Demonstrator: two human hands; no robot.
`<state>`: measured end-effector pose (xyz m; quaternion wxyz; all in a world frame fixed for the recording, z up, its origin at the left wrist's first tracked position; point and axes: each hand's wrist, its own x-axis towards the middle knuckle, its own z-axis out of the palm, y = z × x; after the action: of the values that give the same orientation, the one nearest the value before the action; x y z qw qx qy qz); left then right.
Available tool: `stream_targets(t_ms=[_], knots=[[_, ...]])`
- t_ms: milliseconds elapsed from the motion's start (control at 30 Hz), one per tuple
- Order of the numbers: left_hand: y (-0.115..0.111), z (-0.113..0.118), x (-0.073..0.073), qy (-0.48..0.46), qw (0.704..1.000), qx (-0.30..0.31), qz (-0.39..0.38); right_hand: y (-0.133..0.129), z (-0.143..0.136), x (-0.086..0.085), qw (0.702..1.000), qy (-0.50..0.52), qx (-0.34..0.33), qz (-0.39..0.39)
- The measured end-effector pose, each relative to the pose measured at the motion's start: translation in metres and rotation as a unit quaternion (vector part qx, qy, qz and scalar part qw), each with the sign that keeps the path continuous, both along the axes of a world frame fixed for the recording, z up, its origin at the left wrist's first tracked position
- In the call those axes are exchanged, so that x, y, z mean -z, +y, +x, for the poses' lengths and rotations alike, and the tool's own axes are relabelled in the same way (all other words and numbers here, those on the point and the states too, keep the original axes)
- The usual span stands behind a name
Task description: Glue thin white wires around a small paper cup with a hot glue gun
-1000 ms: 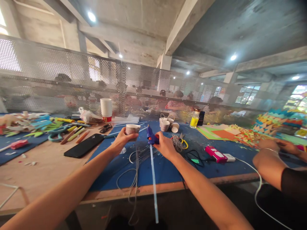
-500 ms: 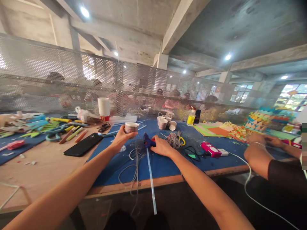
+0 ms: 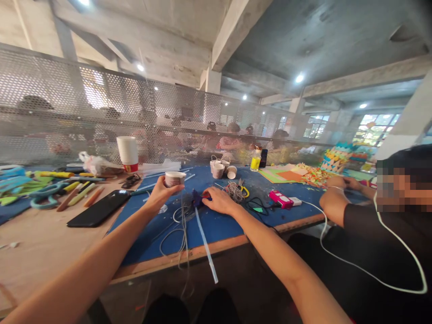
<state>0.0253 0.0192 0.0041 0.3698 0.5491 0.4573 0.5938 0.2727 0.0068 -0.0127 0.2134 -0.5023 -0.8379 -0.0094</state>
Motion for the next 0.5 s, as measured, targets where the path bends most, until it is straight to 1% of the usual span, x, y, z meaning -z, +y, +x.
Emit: stream_targets(t_ms=[100,200,267,333,400,500], knots=[[-0.005,0.002,-0.004,-0.01,1.0,0.011,-0.005,0.001,0.017,-0.011,0.995,0.012,0.088,0.036],[-0.006,0.002,-0.004,-0.009,1.0,0.011,-0.006,0.009,0.05,-0.021,0.98,0.017,0.193,0.035],[-0.003,0.001,-0.002,-0.001,1.0,0.01,-0.004,0.016,0.073,-0.024,0.969,0.011,0.246,0.02],[0.001,0.0,0.001,0.009,1.0,0.013,-0.001,0.021,0.091,-0.023,0.963,-0.001,0.27,-0.014],[0.002,-0.001,0.003,0.006,1.0,0.015,-0.005,0.024,0.1,-0.02,0.962,-0.011,0.271,-0.043],[0.0,0.0,0.001,0.002,1.0,0.022,-0.01,0.024,0.096,-0.016,0.968,-0.01,0.244,-0.055]])
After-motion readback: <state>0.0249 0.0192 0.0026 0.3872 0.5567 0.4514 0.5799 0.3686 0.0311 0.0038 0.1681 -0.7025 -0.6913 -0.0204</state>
